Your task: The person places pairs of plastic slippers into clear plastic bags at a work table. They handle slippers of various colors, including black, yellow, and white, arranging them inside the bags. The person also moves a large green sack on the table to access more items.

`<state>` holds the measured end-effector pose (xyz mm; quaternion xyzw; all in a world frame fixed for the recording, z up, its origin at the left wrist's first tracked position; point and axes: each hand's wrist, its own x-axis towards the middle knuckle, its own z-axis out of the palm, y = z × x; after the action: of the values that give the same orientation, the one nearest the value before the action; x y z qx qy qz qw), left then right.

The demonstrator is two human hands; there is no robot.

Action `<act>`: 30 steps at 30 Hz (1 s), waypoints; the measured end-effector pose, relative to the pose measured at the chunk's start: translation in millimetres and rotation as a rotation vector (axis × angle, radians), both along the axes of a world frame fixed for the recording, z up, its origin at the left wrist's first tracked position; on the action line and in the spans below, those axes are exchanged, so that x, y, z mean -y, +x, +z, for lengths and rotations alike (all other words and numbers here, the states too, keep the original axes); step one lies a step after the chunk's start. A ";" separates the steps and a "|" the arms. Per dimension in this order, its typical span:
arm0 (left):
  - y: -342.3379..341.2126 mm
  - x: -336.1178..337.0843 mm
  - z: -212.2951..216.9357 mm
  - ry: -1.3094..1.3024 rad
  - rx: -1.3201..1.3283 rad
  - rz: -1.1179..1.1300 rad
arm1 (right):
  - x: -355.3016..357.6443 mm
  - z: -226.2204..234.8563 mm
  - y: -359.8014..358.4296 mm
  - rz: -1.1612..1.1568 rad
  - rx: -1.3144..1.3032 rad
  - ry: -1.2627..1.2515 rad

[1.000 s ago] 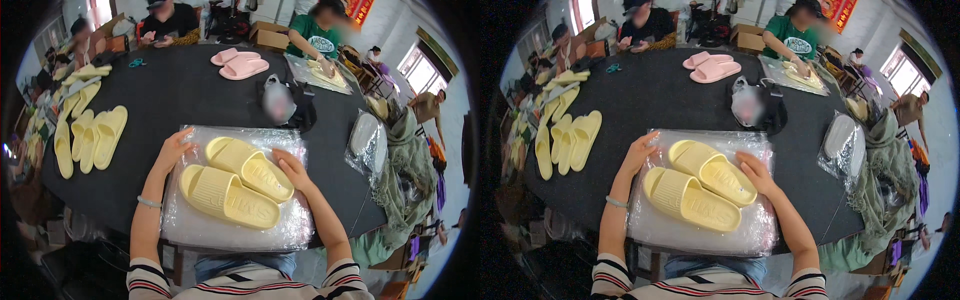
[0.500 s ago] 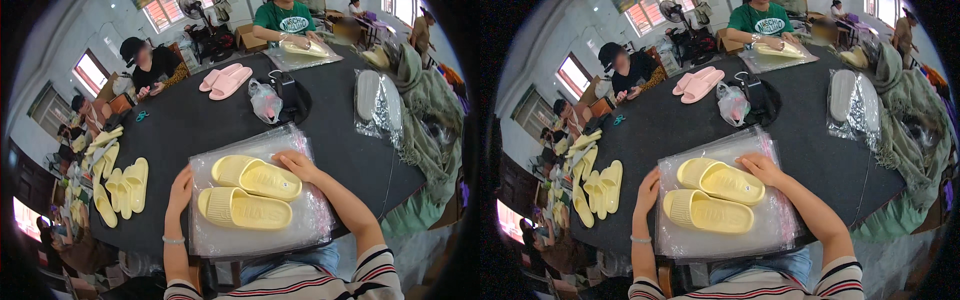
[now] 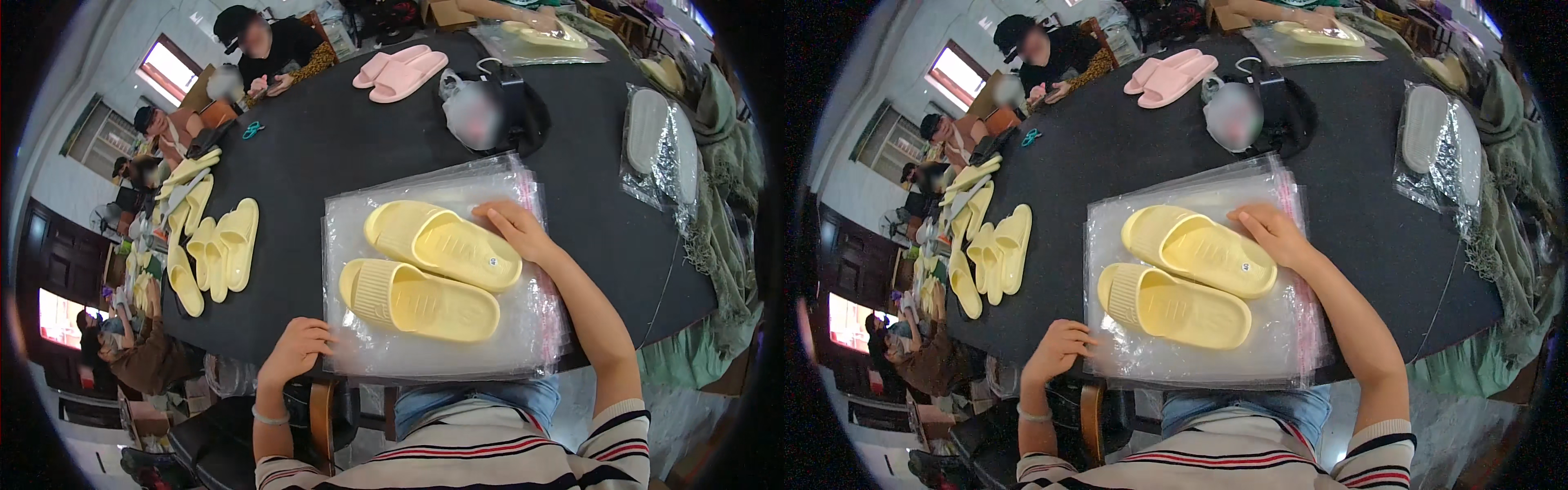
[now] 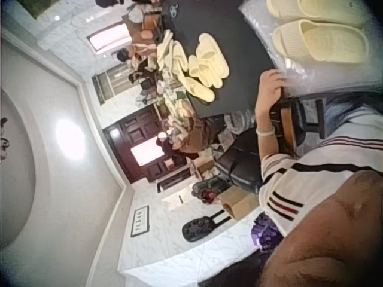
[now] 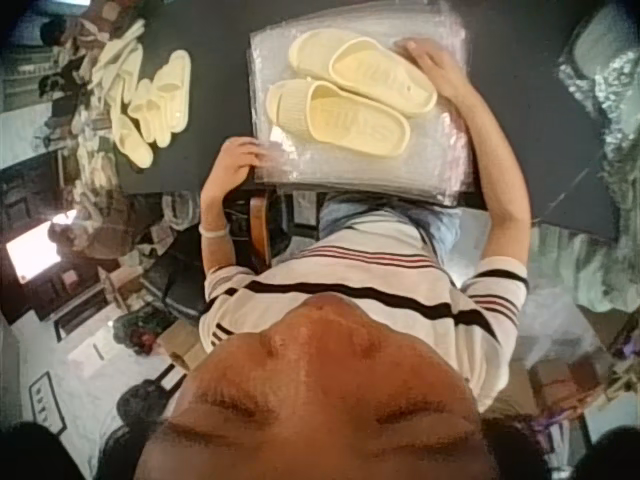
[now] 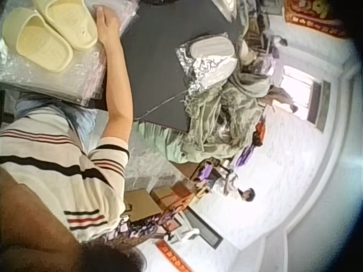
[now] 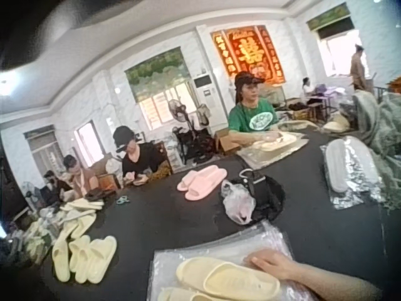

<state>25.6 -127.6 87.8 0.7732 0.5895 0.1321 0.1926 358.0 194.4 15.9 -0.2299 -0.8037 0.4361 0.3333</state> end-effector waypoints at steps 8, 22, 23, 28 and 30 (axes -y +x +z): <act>74.0 -76.9 69.9 0.341 -0.064 0.011 | -1.8 -1.6 -0.2 0.011 0.006 0.016; 111.5 -145.9 43.9 0.243 -0.805 -0.255 | -5.0 -15.1 -1.8 0.017 -0.039 0.100; 105.8 -139.0 51.2 0.246 -0.834 -0.227 | -6.1 -16.1 -1.8 0.031 -0.042 0.123; 38.2 -111.3 59.2 0.154 -0.906 -0.064 | -5.0 -16.7 -1.2 0.028 -0.012 0.117; 3.3 -106.4 56.6 0.227 -0.851 -0.044 | -5.2 -16.9 1.7 0.019 -0.012 0.133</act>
<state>28.9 -21.1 144.4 0.7874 0.5816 -0.1382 -0.1505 359.7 199.7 -1.0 -0.1969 -0.8311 0.3861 0.3485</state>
